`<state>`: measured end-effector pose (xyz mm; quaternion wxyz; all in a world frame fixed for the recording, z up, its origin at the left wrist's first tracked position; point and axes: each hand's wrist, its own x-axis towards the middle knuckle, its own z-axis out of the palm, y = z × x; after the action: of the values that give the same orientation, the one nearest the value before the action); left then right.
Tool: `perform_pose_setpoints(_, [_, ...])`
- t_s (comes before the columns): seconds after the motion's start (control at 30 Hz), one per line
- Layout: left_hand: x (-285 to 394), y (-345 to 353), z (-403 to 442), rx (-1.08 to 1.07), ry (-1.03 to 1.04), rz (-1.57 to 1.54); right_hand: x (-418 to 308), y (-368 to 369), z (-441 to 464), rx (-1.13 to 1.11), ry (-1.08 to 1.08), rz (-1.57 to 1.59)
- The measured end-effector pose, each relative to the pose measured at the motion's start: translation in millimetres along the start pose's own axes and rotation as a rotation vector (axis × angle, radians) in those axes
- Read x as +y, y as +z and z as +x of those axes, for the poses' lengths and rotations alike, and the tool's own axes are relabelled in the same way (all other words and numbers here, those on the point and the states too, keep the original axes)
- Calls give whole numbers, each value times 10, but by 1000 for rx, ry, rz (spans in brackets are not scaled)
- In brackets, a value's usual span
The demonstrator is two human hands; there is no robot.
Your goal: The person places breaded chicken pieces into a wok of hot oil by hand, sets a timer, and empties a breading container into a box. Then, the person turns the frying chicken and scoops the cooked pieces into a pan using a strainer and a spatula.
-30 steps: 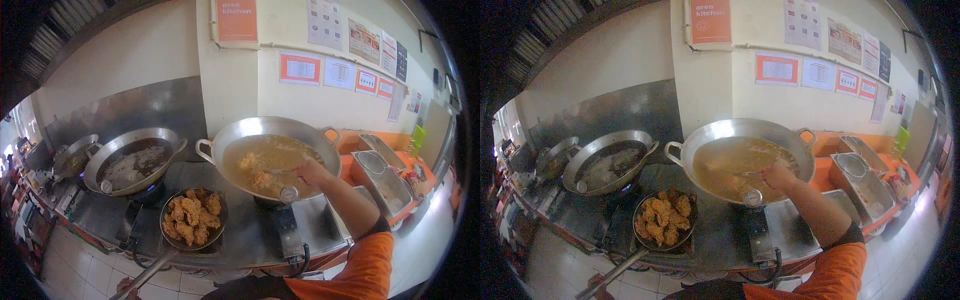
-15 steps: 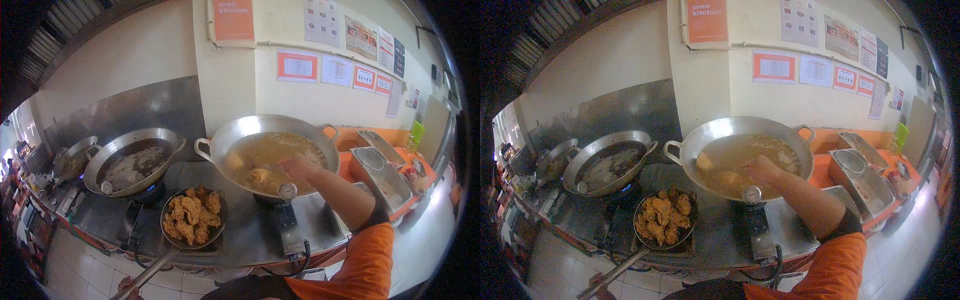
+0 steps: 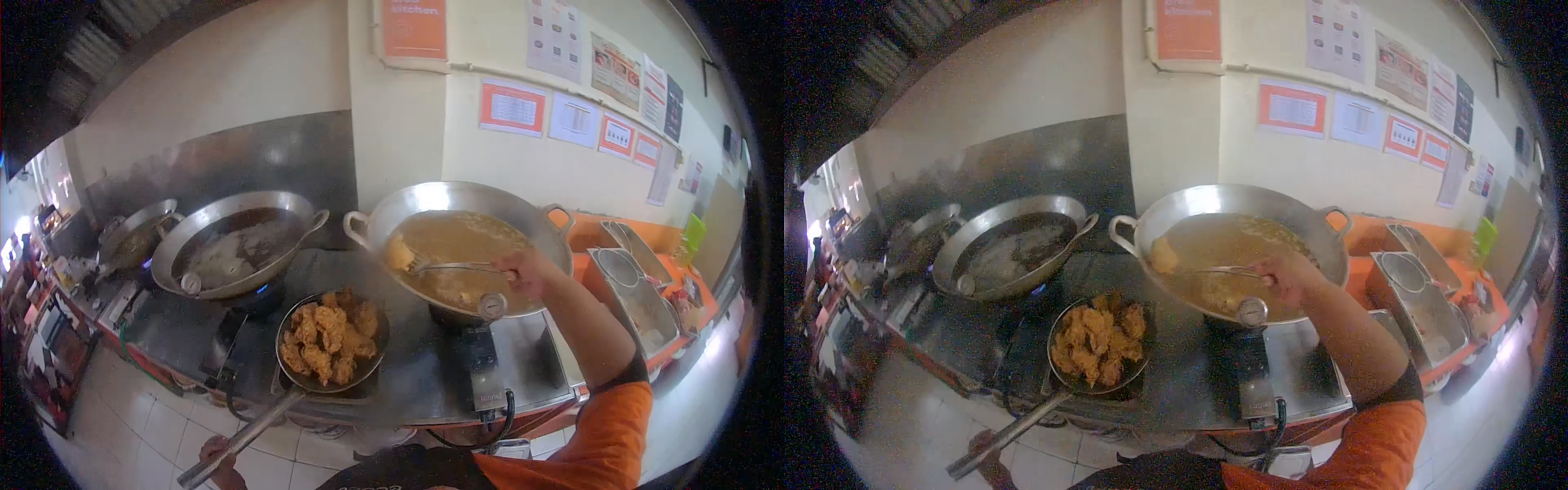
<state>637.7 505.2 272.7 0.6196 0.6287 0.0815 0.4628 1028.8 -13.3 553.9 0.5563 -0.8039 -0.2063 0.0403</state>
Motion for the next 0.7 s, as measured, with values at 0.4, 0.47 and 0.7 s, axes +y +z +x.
perform_pose_setpoints(0.4, [457,517,76,210,-15,7,-359,173,-315,201,339,535])
perform_pose_setpoints(0.47, [673,664,147,153,66,17,-666,270,-446,157,338,485])
perform_pose_setpoints(0.7, [696,684,164,164,86,29,-993,582,-579,6,311,534])
